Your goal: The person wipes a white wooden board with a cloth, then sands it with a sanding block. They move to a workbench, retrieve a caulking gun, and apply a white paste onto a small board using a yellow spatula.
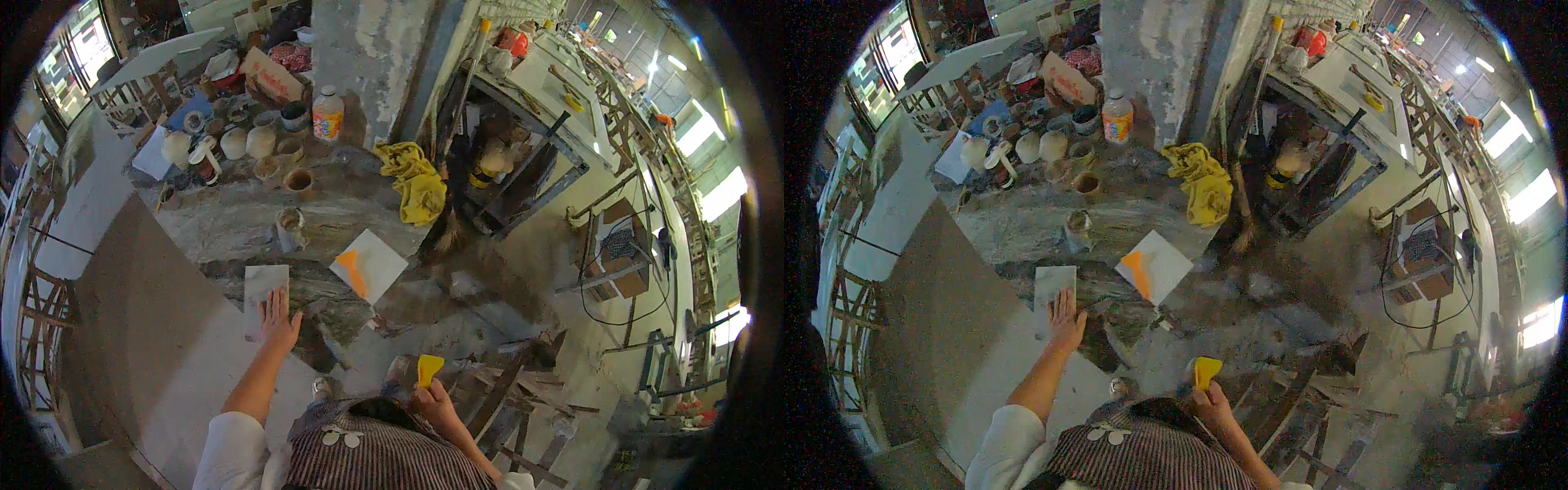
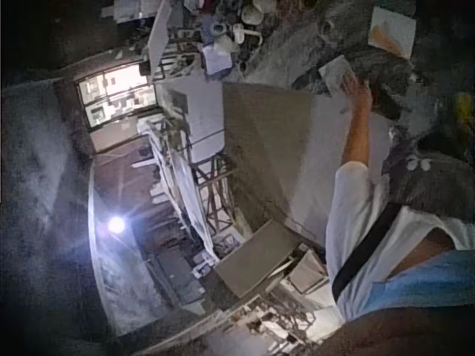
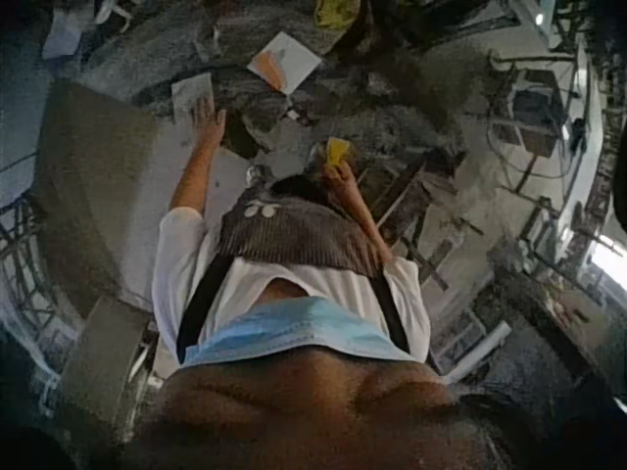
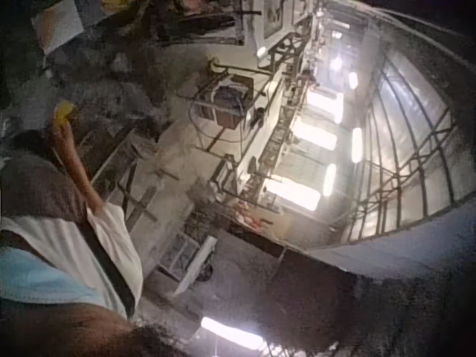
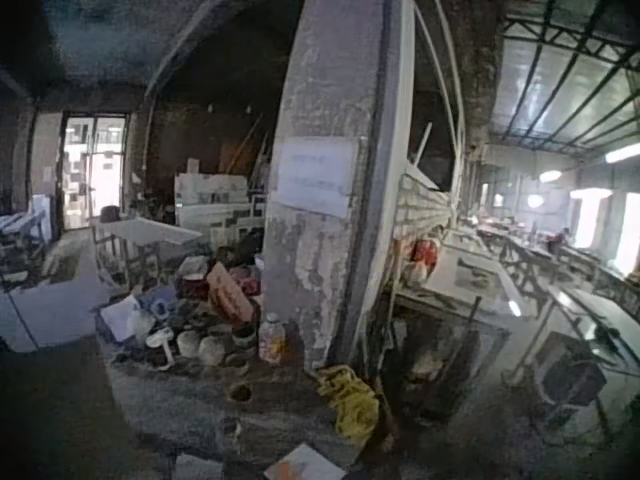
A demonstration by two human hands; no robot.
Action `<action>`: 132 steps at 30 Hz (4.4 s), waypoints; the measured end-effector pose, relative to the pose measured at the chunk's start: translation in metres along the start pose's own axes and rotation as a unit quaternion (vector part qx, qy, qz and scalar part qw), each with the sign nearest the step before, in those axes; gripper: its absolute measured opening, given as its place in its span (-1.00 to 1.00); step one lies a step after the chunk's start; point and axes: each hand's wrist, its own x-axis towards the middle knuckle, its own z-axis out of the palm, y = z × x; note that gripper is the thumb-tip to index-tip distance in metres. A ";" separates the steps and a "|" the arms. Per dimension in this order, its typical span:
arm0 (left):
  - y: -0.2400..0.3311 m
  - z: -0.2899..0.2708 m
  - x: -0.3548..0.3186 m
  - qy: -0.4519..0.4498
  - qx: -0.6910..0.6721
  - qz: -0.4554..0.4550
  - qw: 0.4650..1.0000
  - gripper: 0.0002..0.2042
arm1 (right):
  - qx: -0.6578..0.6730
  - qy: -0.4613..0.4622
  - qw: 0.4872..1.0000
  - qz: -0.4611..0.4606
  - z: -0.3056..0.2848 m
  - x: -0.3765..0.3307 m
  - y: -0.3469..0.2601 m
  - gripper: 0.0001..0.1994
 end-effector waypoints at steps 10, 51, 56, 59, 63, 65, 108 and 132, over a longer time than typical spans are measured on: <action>0.011 -0.001 -0.068 -0.005 -0.066 -0.136 0.988 -0.56 | 0.044 -0.093 0.995 -0.021 -0.101 0.120 -0.012 -0.88; 0.316 -0.073 0.047 0.034 -0.602 -0.463 0.649 -0.85 | 0.289 0.006 0.957 0.020 -0.375 0.910 -0.119 -0.64; 0.322 -0.066 0.033 0.018 -0.582 -0.408 0.703 -0.83 | 0.100 -0.013 0.995 0.006 -0.422 0.858 -0.070 -0.66; 0.332 -0.094 0.067 0.044 -0.739 -0.445 0.504 -0.79 | -0.076 0.125 0.989 -0.004 -0.445 0.791 -0.021 -0.72; 0.289 -0.039 0.022 -0.111 -0.505 -0.215 0.829 -0.70 | 0.017 0.050 0.998 0.039 -0.391 0.614 -0.107 -0.82; 0.287 -0.045 0.029 -0.158 -0.461 -0.137 0.862 -0.63 | 0.054 0.008 0.998 0.013 -0.393 0.526 -0.149 -0.86; 0.211 -0.094 -0.249 0.448 -0.822 -0.224 0.272 -0.48 | -0.474 -0.308 0.733 -0.379 0.184 0.313 -0.112 -0.53; 0.054 -0.126 -0.199 0.241 -0.871 -0.312 0.293 -0.51 | -0.282 -0.048 0.914 -0.289 0.197 0.391 -0.158 0.20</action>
